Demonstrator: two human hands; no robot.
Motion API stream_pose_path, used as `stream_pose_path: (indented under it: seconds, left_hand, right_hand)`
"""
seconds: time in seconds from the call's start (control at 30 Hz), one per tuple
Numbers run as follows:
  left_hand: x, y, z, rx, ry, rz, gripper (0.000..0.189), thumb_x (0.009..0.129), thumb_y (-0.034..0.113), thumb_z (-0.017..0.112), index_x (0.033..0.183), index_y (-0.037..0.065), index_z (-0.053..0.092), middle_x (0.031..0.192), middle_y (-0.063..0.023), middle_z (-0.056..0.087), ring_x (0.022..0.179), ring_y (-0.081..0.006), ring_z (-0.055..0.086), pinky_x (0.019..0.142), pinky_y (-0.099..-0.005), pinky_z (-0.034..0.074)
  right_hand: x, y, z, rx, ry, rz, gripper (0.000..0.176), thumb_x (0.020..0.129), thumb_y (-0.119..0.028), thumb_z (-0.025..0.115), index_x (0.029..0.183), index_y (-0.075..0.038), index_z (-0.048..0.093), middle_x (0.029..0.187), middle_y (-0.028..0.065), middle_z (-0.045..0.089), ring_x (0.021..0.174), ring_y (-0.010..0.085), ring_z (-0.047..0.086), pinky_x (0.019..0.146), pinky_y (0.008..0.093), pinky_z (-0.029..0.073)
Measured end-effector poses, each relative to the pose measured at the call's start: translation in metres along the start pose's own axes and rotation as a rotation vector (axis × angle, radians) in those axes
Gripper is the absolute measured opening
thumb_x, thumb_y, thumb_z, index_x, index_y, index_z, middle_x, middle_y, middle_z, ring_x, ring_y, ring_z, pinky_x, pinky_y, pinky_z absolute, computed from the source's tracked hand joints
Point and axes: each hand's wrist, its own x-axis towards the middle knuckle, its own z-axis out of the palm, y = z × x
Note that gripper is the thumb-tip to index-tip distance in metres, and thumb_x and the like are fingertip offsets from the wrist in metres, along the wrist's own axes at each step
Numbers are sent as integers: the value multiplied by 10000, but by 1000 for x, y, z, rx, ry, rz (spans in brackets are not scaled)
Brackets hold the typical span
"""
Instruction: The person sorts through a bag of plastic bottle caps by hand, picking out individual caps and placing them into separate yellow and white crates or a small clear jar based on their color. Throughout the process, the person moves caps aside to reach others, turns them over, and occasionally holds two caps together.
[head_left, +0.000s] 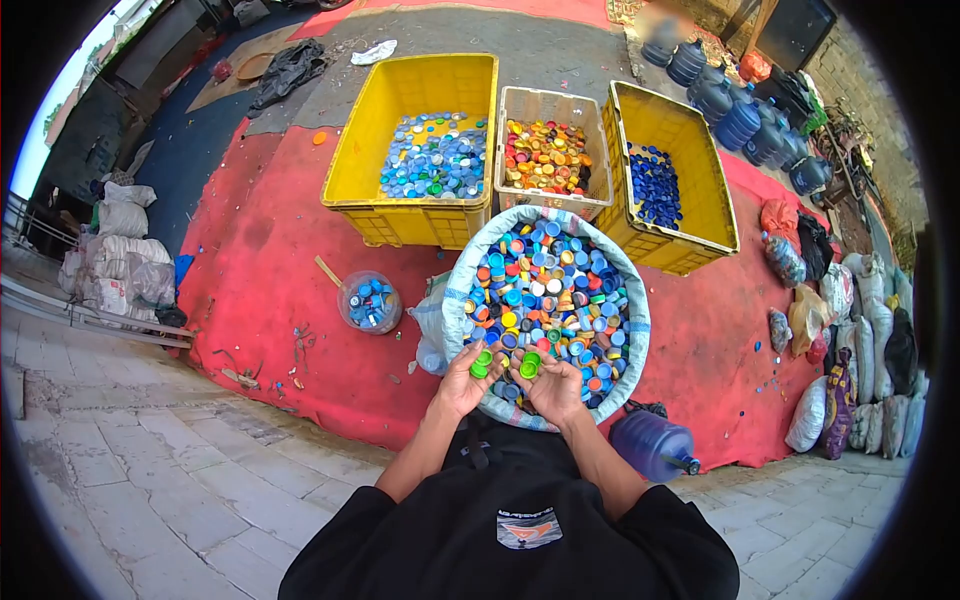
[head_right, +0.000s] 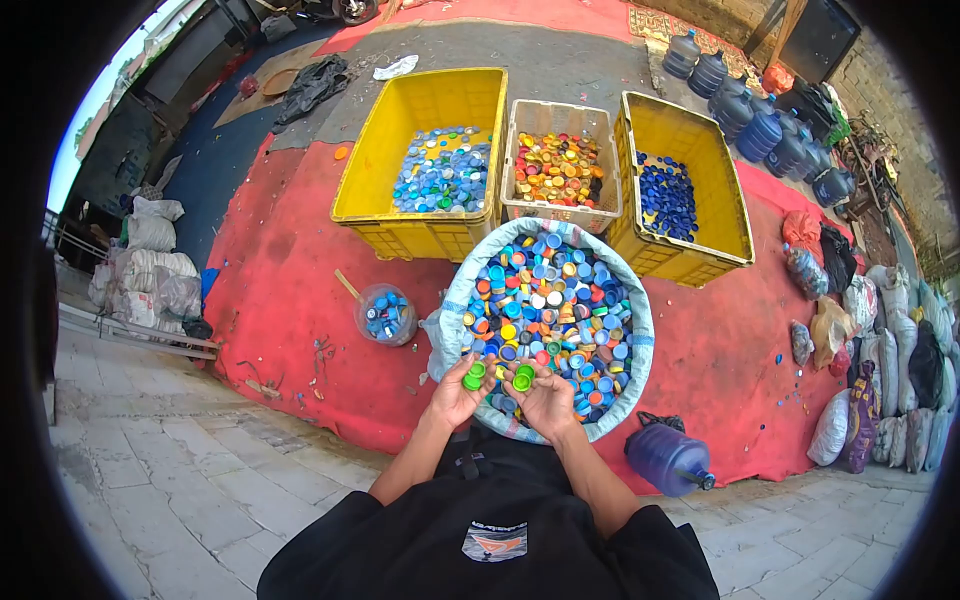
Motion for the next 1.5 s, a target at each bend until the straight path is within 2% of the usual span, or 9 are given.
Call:
stream_pose_path:
  seconds: [0.3, 0.53, 0.7, 0.9, 1.03, 1.17, 1.33, 1.43, 1.5]
  left_hand:
    - [40, 65, 8, -33, 128, 89, 532, 924, 390, 555, 1189, -61, 463, 1191, -204, 555, 1132, -313, 545, 950, -408, 479]
    - [79, 192, 145, -183, -261, 346, 1219, 766, 712, 556, 1439, -25, -143, 1512, -281, -9, 1428, -389, -10, 1152, -509, -1]
    - [76, 177, 117, 23, -167, 374, 1343, 677, 791, 569, 1423, 35, -253, 1511, -260, -185, 1422, -371, -139, 1133, -535, -49]
    - [39, 88, 48, 208, -59, 175, 651, 884, 605, 503, 1164, 17, 538, 1168, -155, 549, 1041, -254, 556, 905, -417, 472]
    - [29, 33, 15, 469, 146, 181, 377, 927, 411, 569, 766, 70, 574, 946, -77, 612, 784, -144, 565, 724, -330, 492]
    - [26, 3, 18, 603, 214, 139, 337, 933, 377, 577, 828, 58, 606, 818, -39, 604, 647, -83, 533, 601, -263, 462]
    - [44, -14, 13, 937, 214, 154, 212, 881, 236, 664, 933, 37, 613, 742, -5, 609, 578, -61, 497, 543, -238, 430]
    - [56, -21, 16, 1337, 258, 523, 270, 784, 138, 742, 978, 15, 600, 776, -32, 642, 584, -79, 513, 552, -247, 438]
    - [61, -12, 17, 1628, 299, 523, 360, 734, 60, 733, 1046, 0, 566, 903, -114, 663, 737, -207, 620, 667, -330, 496]
  right_hand:
    - [64, 9, 36, -34, 284, -91, 388, 718, -95, 469, 1062, 85, 485, 1131, 216, 517, 1111, 367, 513, 1034, 466, 415]
    - [147, -68, 189, -101, -261, -285, 236, 722, -36, 475, 921, 12, 357, 1303, 303, 340, 1295, 419, 333, 1117, 494, 287]
    - [106, -109, 148, -266, -110, -592, 841, 715, -8, 473, 1442, 94, 63, 1492, 316, 82, 1388, 433, 191, 1133, 475, 266]
    - [22, -120, 6, -221, 296, -619, 665, 763, -19, 439, 1392, 74, 243, 1416, 283, 313, 1279, 384, 412, 1038, 453, 402]
    - [-23, -91, -43, -339, 601, -603, 320, 766, 50, 418, 1075, 8, 487, 1009, 170, 611, 886, 262, 628, 787, 361, 500]
    - [-32, -58, -93, -360, 584, -612, 164, 767, 73, 422, 815, -65, 498, 723, 59, 549, 673, 185, 575, 647, 337, 505]
    - [-25, -39, -85, -477, 585, -546, 130, 833, -6, 456, 904, -94, 520, 811, 36, 591, 708, 132, 579, 647, 302, 498]
    - [-19, -39, -81, -599, 575, -521, 130, 834, -25, 481, 930, -95, 535, 858, 28, 605, 740, 122, 592, 655, 283, 490]
    - [-18, -40, -81, -651, 543, -500, 112, 838, -55, 514, 938, -96, 543, 876, 14, 612, 763, 108, 598, 651, 265, 481]
